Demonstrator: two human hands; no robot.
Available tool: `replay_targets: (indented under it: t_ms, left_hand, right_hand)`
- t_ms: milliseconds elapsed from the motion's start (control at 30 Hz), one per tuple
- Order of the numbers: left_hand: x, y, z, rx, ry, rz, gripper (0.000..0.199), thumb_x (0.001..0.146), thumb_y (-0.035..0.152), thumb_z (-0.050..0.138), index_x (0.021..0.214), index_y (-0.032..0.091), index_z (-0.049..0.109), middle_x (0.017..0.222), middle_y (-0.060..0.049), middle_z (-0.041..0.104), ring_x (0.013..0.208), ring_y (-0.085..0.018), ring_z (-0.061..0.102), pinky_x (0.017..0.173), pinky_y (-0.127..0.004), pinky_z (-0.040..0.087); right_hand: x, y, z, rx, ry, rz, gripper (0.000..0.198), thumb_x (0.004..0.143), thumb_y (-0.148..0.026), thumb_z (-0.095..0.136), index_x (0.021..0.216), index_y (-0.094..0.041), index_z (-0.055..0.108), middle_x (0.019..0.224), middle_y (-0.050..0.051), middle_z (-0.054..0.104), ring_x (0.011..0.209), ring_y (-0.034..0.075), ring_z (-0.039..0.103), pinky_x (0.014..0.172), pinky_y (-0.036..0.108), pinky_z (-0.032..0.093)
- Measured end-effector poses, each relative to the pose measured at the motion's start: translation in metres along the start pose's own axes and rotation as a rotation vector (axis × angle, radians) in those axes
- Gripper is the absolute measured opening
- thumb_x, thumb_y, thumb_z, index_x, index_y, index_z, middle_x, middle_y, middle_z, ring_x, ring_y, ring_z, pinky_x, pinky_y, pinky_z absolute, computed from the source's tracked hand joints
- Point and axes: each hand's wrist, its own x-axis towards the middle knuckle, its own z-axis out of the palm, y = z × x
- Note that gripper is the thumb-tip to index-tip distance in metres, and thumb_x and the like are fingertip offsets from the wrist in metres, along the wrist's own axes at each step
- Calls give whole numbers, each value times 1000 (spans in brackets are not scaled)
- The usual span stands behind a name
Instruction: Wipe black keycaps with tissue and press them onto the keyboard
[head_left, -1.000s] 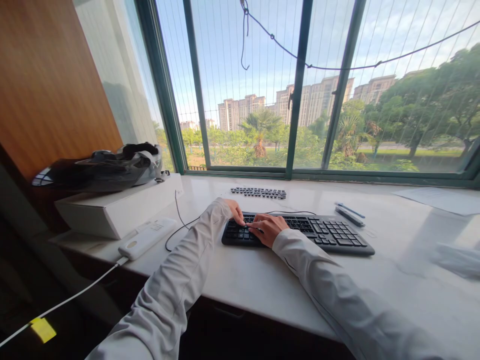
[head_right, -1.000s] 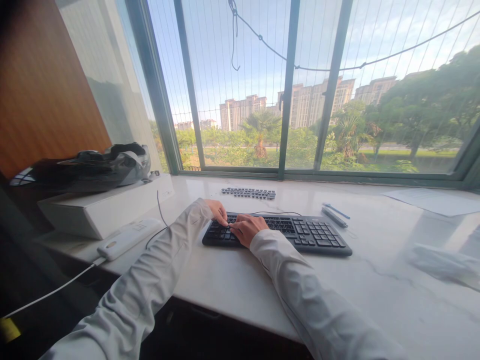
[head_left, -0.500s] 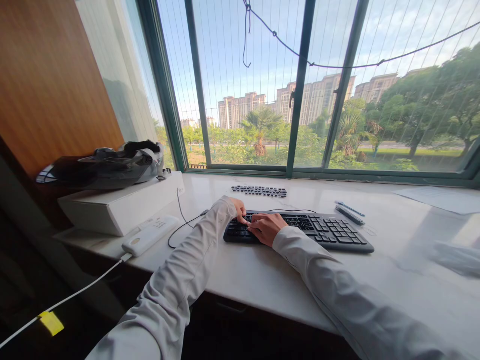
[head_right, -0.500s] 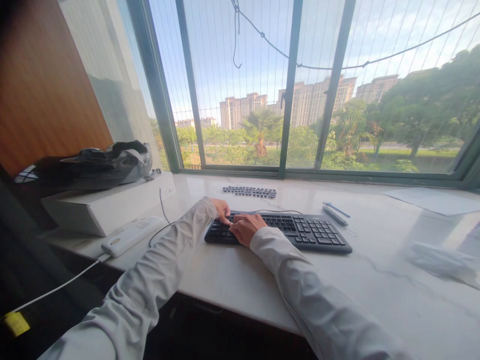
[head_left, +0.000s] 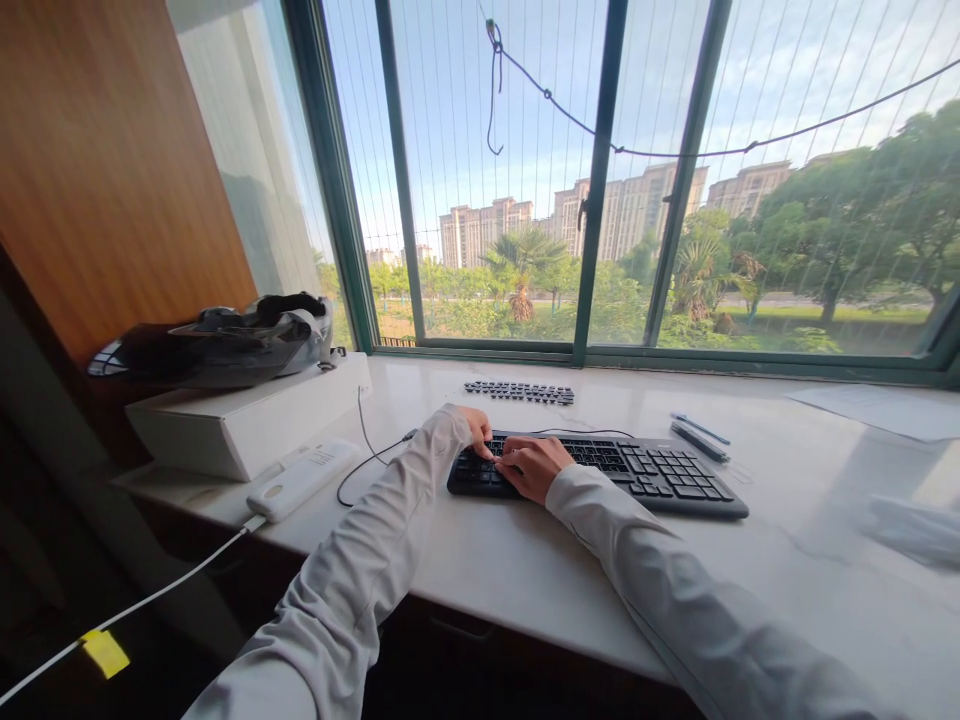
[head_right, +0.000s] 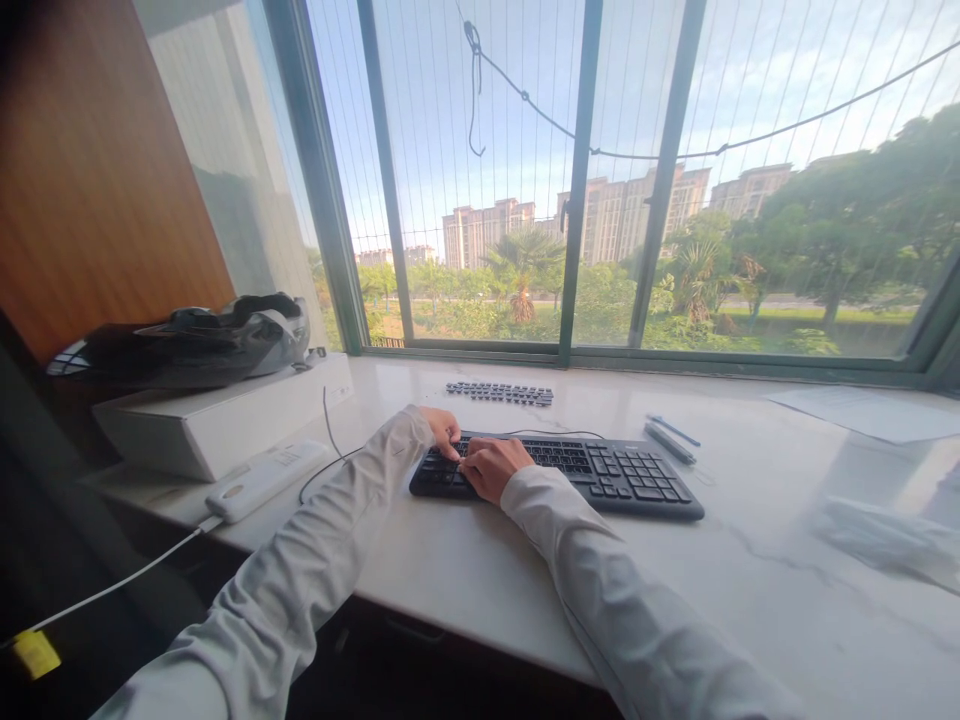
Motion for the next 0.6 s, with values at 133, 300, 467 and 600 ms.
replay_targets:
  t_ms: [133,300,467,600]
  left_hand:
    - [-3,-9,-12,-28,110,-12,52,35,49,82,62,17,51,46,6,46,46,-8,41,48,-22,33]
    - [1,-19,-16,-31,294,-78,49,43,49,80,71,16,57,49,6,49,48,-9,44,52,-21,36]
    - [4,-22,-14,-1,452,-140,42,50,46,79,77,17,64,62,2,61,60,-11,54,59,-20,41]
    - [2,-23,-13,46,593,-238,33,57,40,77,81,19,67,81,-3,68,79,-14,60,70,-21,43]
  right_hand:
    - [-1,6,-4,-19,72,76,41,93,-40,28,105,-31,66,100,2,64,92,17,58,68,27,40]
    - [-3,7,-10,-4,72,141,38,93,-43,29,120,-36,55,112,2,59,98,16,55,68,27,41]
    - [-4,1,-9,14,-29,55,39,92,-50,29,110,-38,62,114,1,55,94,15,56,69,26,42]
    - [-4,0,-8,26,-16,50,42,93,-50,25,108,-38,63,114,0,54,92,15,56,68,27,42]
